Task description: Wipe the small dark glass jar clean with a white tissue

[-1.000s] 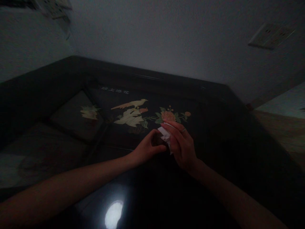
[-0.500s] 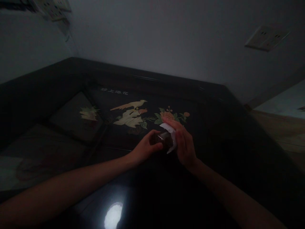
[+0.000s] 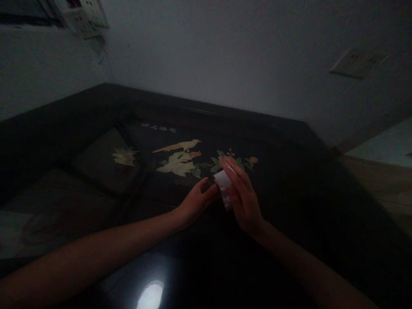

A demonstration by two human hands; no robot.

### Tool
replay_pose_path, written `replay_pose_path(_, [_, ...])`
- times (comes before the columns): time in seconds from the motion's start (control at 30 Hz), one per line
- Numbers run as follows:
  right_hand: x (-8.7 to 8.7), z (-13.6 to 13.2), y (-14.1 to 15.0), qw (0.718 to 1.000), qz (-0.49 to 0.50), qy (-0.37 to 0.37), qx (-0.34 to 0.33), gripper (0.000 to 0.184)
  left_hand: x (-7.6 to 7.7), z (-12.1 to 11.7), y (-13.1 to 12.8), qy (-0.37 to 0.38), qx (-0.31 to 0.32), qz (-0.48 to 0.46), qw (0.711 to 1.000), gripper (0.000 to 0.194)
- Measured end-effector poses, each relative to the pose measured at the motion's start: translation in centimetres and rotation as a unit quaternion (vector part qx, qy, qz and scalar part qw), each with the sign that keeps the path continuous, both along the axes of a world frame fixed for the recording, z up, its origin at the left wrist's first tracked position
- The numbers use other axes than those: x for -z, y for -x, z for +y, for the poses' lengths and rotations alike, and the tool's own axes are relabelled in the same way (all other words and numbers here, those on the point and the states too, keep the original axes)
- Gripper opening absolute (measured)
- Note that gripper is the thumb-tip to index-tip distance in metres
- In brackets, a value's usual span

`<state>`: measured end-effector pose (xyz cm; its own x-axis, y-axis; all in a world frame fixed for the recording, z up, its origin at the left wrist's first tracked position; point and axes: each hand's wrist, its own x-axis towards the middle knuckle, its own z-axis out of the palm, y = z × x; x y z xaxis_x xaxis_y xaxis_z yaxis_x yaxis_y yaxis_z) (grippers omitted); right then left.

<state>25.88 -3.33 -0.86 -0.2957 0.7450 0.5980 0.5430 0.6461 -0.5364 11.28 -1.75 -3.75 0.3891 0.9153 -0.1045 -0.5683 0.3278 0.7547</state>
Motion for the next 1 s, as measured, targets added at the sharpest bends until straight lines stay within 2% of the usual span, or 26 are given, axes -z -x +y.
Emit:
replay_pose_path(0.13, [-0.5,-0.2,-0.1,0.987,-0.125,-0.086,-0.044,0.057,0.2,0.0,-0.1,-0.003,-0.012,0.035,0.999,0.04])
replay_pose_path(0.27, [-0.7,-0.1,-0.4,0.988,-0.124,-0.082,-0.045,0.054,0.2,-0.1,0.0,-0.019,-0.016,0.06,0.998,0.038])
replay_pose_path(0.53, [-0.3,0.2,-0.3,0.999,0.049,0.018,-0.009,0.042,1.2,0.0,0.5,-0.054,0.006,0.063,0.997,0.043])
replay_pose_path(0.7, [0.2,0.6,-0.2,0.98,0.148,0.127,0.05,0.04,1.1,-0.1,0.5,-0.054,0.012,0.048,0.997,0.05])
replay_pose_path(0.83, [0.3,0.9,-0.4,0.967,0.18,0.173,0.054,0.042,0.9,0.0,0.5,-0.05,0.002,0.042,0.998,0.05])
replay_pose_path(0.9, [0.1,0.8,-0.4,0.975,0.153,0.157,0.045,0.04,1.0,0.0,0.4,-0.051,0.004,0.046,0.998,0.05])
replay_pose_path(1.0, [-0.3,0.4,-0.4,0.995,0.06,0.073,0.018,0.043,1.0,0.0,0.4,-0.049,0.002,0.05,0.998,0.049])
